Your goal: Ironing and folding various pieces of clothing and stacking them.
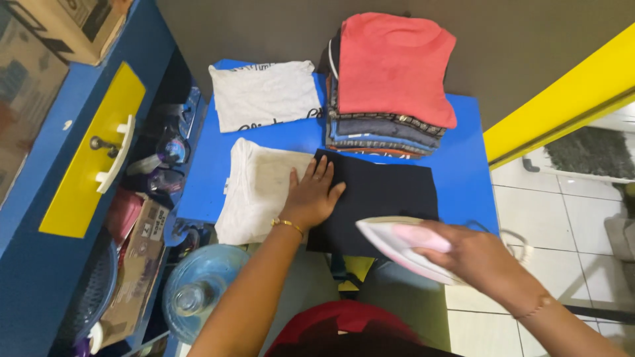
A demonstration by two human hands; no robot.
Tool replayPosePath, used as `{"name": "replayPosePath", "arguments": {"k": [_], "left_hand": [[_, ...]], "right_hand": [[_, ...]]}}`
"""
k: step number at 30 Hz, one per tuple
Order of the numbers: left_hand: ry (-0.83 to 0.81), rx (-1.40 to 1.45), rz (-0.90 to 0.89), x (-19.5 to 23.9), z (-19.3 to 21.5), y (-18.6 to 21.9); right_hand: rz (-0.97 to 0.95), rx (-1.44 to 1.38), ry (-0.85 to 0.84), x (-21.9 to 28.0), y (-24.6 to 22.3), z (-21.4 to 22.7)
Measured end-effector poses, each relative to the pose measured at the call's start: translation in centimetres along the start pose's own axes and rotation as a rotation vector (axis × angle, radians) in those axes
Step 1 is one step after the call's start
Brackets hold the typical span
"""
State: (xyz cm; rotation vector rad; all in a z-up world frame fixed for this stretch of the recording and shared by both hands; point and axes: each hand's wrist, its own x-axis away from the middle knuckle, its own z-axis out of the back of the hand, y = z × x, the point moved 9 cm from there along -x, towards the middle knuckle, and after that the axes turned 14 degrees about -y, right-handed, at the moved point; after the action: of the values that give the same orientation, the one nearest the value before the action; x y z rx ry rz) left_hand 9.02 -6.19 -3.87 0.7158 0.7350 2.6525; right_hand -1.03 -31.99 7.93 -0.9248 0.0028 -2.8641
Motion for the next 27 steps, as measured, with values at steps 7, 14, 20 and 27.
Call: {"name": "replayPosePath", "arguments": {"k": [7, 14, 20, 27], "left_hand": [[0.204, -0.083, -0.031, 1.2, 1.0, 1.0], [-0.048, -0.125, 0.087, 2.9, 2.0, 2.2], [-0.038, -0.177, 0.101, 2.7, 1.8, 2.3], [-0.037, -0.170, 0.091, 2.8, 1.7, 2.1]], "right_hand": [[-0.327, -0.181, -0.058, 0.7, 2.9, 3.1], [0.021, -0.147, 0.126, -6.2, -4.5, 9.6], [0.017, -0.153, 0.139, -8.1, -0.8, 9.9], [-0.368, -0.261, 0.145, -5.1, 11.6, 7.2]]}}
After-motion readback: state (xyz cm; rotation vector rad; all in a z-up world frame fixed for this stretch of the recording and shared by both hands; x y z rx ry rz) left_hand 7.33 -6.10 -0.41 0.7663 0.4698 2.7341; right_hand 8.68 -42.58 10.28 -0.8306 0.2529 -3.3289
